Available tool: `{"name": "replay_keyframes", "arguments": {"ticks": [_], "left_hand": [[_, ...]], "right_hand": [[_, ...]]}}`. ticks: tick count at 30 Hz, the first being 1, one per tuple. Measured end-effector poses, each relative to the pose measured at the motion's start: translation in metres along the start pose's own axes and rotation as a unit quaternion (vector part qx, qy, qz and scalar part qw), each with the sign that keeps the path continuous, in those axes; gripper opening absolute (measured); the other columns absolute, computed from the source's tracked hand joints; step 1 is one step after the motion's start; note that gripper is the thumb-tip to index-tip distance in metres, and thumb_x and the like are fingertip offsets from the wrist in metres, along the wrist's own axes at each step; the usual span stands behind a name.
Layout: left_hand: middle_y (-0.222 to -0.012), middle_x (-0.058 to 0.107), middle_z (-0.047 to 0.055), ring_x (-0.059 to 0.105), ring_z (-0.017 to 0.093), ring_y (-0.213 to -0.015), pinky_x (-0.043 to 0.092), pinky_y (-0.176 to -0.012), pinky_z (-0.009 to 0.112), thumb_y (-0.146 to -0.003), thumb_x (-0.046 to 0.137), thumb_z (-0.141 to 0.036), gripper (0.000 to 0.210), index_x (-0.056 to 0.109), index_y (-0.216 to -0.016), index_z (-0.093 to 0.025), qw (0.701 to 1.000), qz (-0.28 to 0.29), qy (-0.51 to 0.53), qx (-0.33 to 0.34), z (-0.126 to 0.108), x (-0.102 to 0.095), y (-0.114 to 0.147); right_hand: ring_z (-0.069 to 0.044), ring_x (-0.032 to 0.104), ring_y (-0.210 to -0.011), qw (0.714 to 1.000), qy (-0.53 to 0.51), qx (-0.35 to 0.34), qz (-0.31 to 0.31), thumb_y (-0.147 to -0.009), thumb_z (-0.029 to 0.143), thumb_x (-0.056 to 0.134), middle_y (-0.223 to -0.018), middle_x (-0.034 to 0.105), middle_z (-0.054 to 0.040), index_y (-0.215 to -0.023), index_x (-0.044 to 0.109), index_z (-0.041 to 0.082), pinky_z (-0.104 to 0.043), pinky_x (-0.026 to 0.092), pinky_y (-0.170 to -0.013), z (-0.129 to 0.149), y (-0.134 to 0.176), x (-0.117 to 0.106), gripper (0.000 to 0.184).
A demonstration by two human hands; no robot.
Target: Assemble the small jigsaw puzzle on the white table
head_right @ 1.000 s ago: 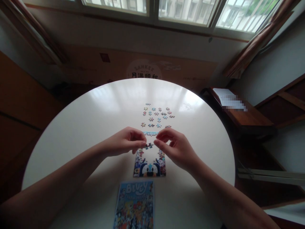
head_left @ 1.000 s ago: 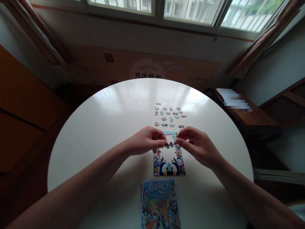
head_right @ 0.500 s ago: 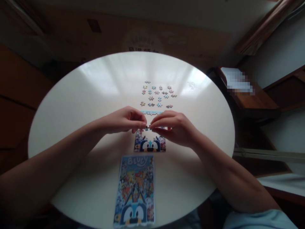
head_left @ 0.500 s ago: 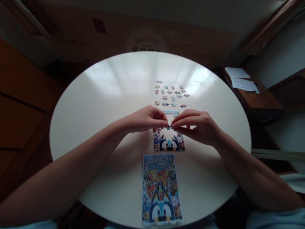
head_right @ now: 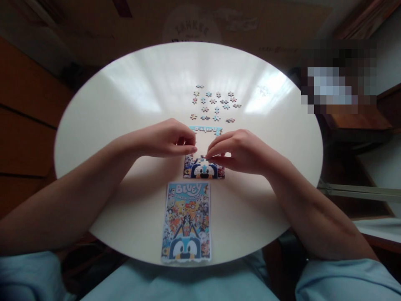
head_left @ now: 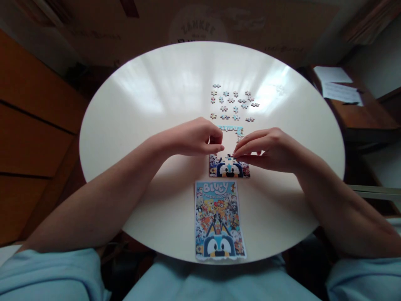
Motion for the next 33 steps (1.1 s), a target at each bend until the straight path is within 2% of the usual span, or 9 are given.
{"name": "replay_keyframes", "arguments": {"ticks": [4,12,15,21,27,33], "left_hand": [[-0.057,0.051,-0.003,0.043,0.010,-0.054,0.030,-0.059,0.028,-0.084,0.068,-0.031,0.026,0.060,-0.064,-0.018,0.997,0.010,-0.075,0.033,-0.005,0.002,0.003],[-0.054,0.041,-0.004,0.035,0.011,-0.052,0.024,-0.056,0.030,-0.080,0.073,-0.029,0.036,0.045,-0.058,-0.019,0.993,0.027,-0.107,0.050,-0.010,0.010,0.002],[-0.053,0.040,-0.005,0.034,0.010,-0.051,0.023,-0.053,0.030,-0.080,0.073,-0.028,0.038,0.042,-0.058,-0.020,0.991,0.028,-0.115,0.058,-0.010,0.010,0.002],[-0.053,0.039,-0.005,0.034,0.010,-0.050,0.023,-0.051,0.030,-0.079,0.073,-0.028,0.040,0.041,-0.058,-0.020,0.991,0.035,-0.125,0.039,-0.006,0.010,0.004],[-0.054,0.041,-0.004,0.035,0.010,-0.052,0.023,-0.052,0.030,-0.079,0.072,-0.025,0.036,0.044,-0.058,-0.019,0.991,0.040,-0.122,0.035,-0.005,0.012,0.004],[-0.055,0.044,-0.004,0.036,0.011,-0.052,0.024,-0.053,0.030,-0.079,0.070,-0.023,0.032,0.046,-0.059,-0.019,0.989,0.053,-0.134,0.023,-0.007,0.014,0.003]], "right_hand": [[-0.014,0.072,-0.074,0.999,0.008,0.011,0.032,-0.092,0.029,0.066,-0.095,0.079,-0.0007,-0.093,0.082,0.027,-0.027,0.056,-0.067,-0.005,0.002,0.004,0.016],[-0.019,0.073,-0.083,0.994,0.103,0.018,0.025,-0.094,0.026,0.066,-0.099,0.079,-0.0013,-0.092,0.082,0.027,-0.032,0.055,-0.073,0.026,0.007,-0.004,0.016],[-0.018,0.073,-0.084,0.994,0.101,0.023,0.026,-0.095,0.024,0.065,-0.100,0.079,-0.0009,-0.095,0.081,0.026,-0.031,0.055,-0.074,0.024,0.013,0.003,0.016],[-0.017,0.074,-0.086,0.997,0.068,0.046,0.013,-0.094,0.022,0.065,-0.100,0.079,-0.0017,-0.095,0.080,0.025,-0.029,0.056,-0.076,0.003,0.018,0.018,0.015],[-0.016,0.072,-0.085,0.996,0.080,0.044,0.002,-0.095,0.022,0.064,-0.100,0.079,-0.0012,-0.095,0.079,0.024,-0.028,0.053,-0.073,0.002,0.013,0.021,0.015],[-0.016,0.066,-0.085,0.996,0.087,0.020,0.020,-0.097,0.024,0.063,-0.097,0.077,-0.0018,-0.096,0.078,0.023,-0.029,0.050,-0.072,0.002,0.010,0.027,0.015]]}}
Point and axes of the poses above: each hand's wrist, its own y-axis away from the middle knuckle, its own x-axis out of the palm, z = x × y, the point moved 10 cm from there along -y, towards the middle knuckle
